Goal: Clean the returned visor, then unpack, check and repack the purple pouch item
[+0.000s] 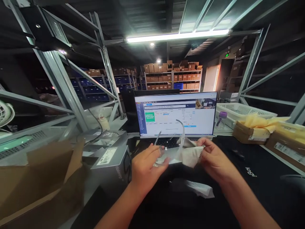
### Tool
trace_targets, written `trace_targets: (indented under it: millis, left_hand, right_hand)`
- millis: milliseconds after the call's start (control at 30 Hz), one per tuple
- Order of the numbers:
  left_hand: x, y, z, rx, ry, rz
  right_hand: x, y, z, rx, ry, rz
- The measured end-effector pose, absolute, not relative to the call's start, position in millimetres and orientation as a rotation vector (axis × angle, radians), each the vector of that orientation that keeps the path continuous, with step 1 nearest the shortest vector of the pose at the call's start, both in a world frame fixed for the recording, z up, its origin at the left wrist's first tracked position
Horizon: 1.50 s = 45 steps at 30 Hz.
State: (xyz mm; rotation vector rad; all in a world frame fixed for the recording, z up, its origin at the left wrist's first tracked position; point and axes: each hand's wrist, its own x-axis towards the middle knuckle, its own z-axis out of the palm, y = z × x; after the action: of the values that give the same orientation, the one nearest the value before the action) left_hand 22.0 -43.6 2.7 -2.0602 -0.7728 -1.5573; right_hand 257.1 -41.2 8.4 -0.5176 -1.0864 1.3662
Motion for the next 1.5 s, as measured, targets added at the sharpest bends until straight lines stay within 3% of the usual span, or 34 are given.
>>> trace_targets:
  millis: [133, 400, 733, 1000, 1267, 1500]
  left_hand:
    - [32, -47, -8, -1.919, -0.854, -1.423]
    - [50, -48, -23, -1.939, -0.926, -1.349]
    - [41, -41, -15, -1.995, -0.636, -1.2]
    - [43, -39, -21, -2.061, -0.477, -1.229]
    - [38, -49, -18, -2.016, -0.7, -1.274]
    - [45, -39, -14, -2.076, -0.539, -1.286]
  right_hand:
    - [211, -49, -6, -0.426, -0.865, 1.51]
    - [193, -58, -14, -0.579, -0.882, 1.249]
    - [216, -47, 2, -0.541, -0.783, 1.444]
    - [235, -46, 17, -0.515, -0.67, 1.524]
    - [189, -60, -13, -0.569, -0.838, 1.297]
    - [221, -47, 9, -0.524, -0.745, 1.512]
